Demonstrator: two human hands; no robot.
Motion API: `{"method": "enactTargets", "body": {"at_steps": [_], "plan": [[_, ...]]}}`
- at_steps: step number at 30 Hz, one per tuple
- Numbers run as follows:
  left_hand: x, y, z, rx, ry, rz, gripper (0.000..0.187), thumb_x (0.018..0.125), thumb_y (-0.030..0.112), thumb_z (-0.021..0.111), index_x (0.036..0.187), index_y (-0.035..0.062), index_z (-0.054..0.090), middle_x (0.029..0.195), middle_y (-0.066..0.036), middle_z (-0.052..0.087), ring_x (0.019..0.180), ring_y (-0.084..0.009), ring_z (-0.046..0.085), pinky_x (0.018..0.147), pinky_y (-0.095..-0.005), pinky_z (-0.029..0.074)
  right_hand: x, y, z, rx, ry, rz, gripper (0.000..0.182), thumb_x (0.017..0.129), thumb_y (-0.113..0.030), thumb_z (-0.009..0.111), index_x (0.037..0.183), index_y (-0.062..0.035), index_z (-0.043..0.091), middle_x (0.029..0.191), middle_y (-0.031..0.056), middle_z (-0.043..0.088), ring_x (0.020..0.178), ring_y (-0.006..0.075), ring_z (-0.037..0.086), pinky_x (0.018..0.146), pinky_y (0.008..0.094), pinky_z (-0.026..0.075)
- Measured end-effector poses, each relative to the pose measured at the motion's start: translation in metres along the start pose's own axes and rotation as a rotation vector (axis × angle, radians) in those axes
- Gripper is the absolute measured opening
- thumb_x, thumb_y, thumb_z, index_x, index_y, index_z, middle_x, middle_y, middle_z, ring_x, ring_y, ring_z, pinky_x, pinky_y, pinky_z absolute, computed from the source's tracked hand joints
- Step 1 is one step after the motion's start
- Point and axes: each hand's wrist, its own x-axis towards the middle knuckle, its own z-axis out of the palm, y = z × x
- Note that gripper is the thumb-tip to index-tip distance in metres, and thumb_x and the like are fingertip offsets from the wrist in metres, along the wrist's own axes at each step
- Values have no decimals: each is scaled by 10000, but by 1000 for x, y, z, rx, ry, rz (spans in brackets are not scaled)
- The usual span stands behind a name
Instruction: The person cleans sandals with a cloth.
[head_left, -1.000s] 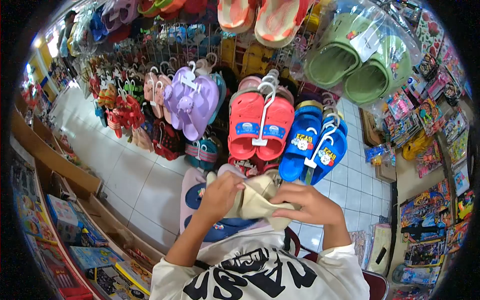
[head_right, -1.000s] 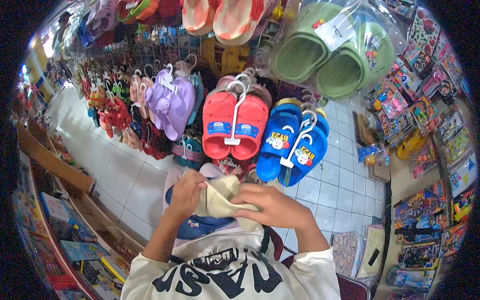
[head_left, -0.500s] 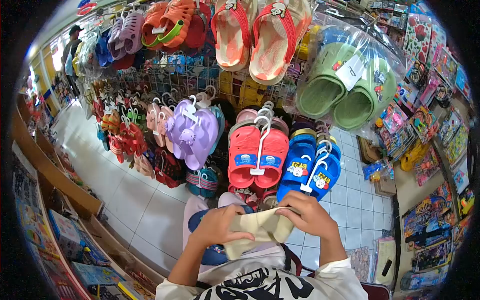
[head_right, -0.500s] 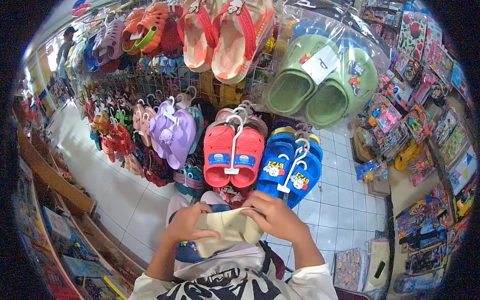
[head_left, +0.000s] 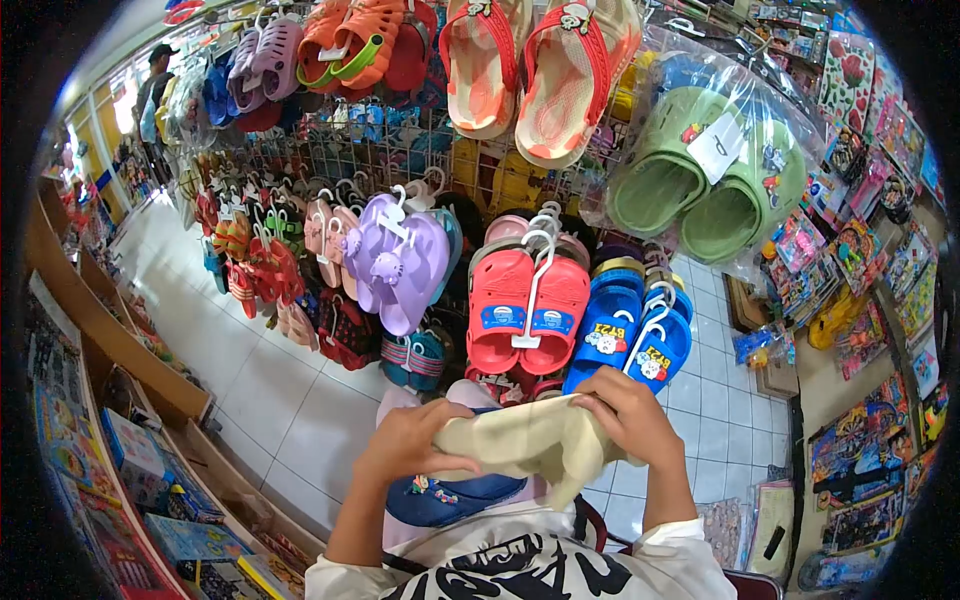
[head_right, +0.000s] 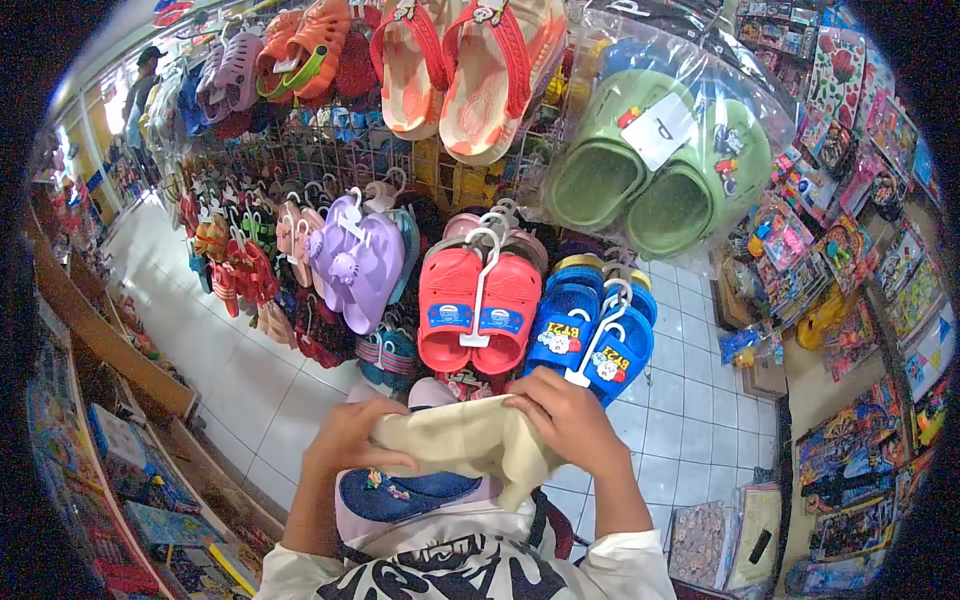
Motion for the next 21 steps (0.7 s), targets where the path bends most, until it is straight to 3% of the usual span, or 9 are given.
{"method": "enactTargets", "body": {"at_steps": [1, 5, 8, 10, 11, 14, 15, 18, 21], "plan": [[-3, -7, 2, 61, -65, -64, 508, 642, 457, 816, 948, 126, 584, 805, -63, 638, 659, -282, 632, 556, -366, 486, 1, -1, 1, -21, 14, 12, 143, 881, -183, 610, 942, -56, 635, 895, 107, 616, 760, 296, 620, 667, 364, 495], [0, -16, -12, 12, -136, -219, 464, 654, 439, 826, 904, 120, 600, 708, -77, 614, 627, -254, 611, 582, -340, 484, 6, 15, 7, 48, -11, -15, 189, 872, -212, 628, 939, -35, 626, 891, 121, 624, 761, 315, 616, 684, 380, 493], [-1, -25, -17, -497, -76, -293, 250, 799, 222, 752, 943, 67, 617, 753, -40, 598, 690, -109, 561, 638, -258, 460, 15, 12, 1, 177, -148, 122, 212, 863, -209, 647, 917, -5, 629, 874, 127, 631, 773, 260, 615, 679, 326, 476], [7, -23, -22, -364, -24, -250, 155, 844, 143, 693, 921, 35, 612, 787, -21, 603, 722, -88, 553, 653, -241, 450, 18, 11, -3, 274, -230, 139, 190, 864, -184, 642, 912, 0, 636, 890, 93, 628, 811, 205, 610, 711, 302, 471], [8, -26, -24, -404, -17, -299, 102, 857, 124, 671, 888, 42, 618, 860, -40, 624, 780, -100, 559, 703, -242, 447, 20, 16, -4, 319, -260, 41, 178, 870, -170, 632, 920, 1, 637, 913, 91, 622, 845, 205, 605, 736, 305, 469], [16, -39, -32, -350, 54, 101, 90, 865, 115, 656, 877, 46, 599, 931, -68, 629, 868, -119, 565, 749, -246, 437, 21, 23, -6, 475, -320, -219, 138, 879, -118, 606, 924, 8, 640, 974, 106, 607, 913, 222, 590, 788, 321, 463], [9, -39, -33, -720, -58, -53, 98, 885, 120, 632, 882, 44, 571, 960, -80, 621, 926, -140, 564, 773, -253, 428, 23, 19, -5, 548, -325, -279, 118, 876, -93, 601, 913, 13, 638, 989, 125, 603, 914, 238, 586, 791, 332, 461], [3, -40, -24, -1132, -121, -117, 113, 900, 124, 618, 908, 38, 546, 915, -44, 610, 861, -101, 557, 726, -230, 423, 27, 13, -5, 738, -408, -379, 116, 891, -46, 539, 910, 22, 632, 1023, 168, 592, 922, 277, 582, 821, 357, 455], [12, -42, -15, -961, -83, -177, 143, 890, 123, 644, 941, 36, 542, 877, 4, 580, 732, -39, 499, 646, -187, 391, 33, -1, -7, 698, -339, -358, 136, 903, -52, 507, 925, 17, 623, 995, 146, 611, 901, 239, 588, 801, 328, 456]]}}
